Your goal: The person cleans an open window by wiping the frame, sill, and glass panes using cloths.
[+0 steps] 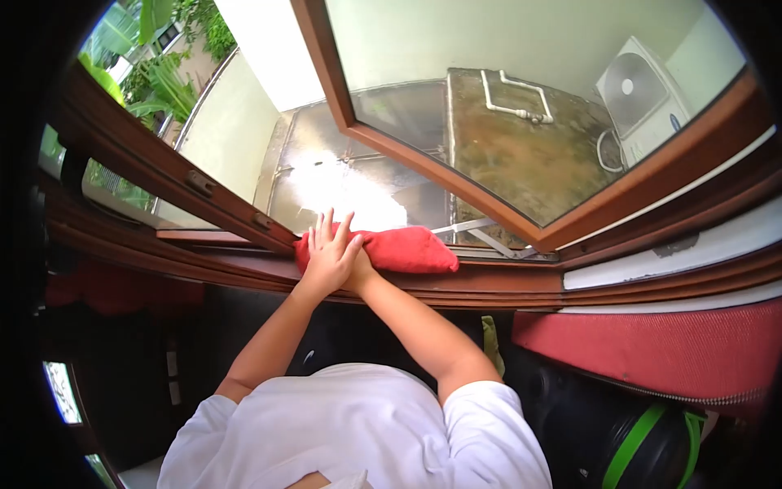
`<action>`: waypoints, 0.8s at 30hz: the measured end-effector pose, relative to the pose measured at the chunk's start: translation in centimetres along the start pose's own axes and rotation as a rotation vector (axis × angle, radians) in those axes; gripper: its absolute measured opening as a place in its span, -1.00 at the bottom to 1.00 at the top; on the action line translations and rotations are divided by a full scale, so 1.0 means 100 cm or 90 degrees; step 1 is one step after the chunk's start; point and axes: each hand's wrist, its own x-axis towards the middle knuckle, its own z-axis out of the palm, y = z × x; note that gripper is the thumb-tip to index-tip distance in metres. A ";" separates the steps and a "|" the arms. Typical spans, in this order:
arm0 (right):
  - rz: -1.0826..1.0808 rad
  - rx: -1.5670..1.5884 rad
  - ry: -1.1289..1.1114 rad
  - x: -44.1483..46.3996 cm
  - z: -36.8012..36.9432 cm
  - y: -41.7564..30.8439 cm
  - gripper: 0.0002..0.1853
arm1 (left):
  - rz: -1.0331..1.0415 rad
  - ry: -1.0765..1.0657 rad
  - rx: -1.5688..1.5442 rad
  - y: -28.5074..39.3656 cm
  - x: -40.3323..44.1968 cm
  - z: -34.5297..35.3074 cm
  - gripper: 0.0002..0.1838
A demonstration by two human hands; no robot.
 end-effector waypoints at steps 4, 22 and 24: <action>0.074 -0.097 -0.157 -0.026 -0.065 -0.002 -0.53 | 0.030 -0.069 0.012 0.001 0.000 0.016 -0.41; 0.289 -0.443 0.307 -0.199 -0.249 0.031 -0.49 | 0.219 -0.049 0.056 0.017 0.033 0.045 -0.36; 0.334 -0.437 0.283 -0.203 -0.231 0.041 -0.48 | 0.344 -0.115 0.023 0.032 0.026 0.037 -0.32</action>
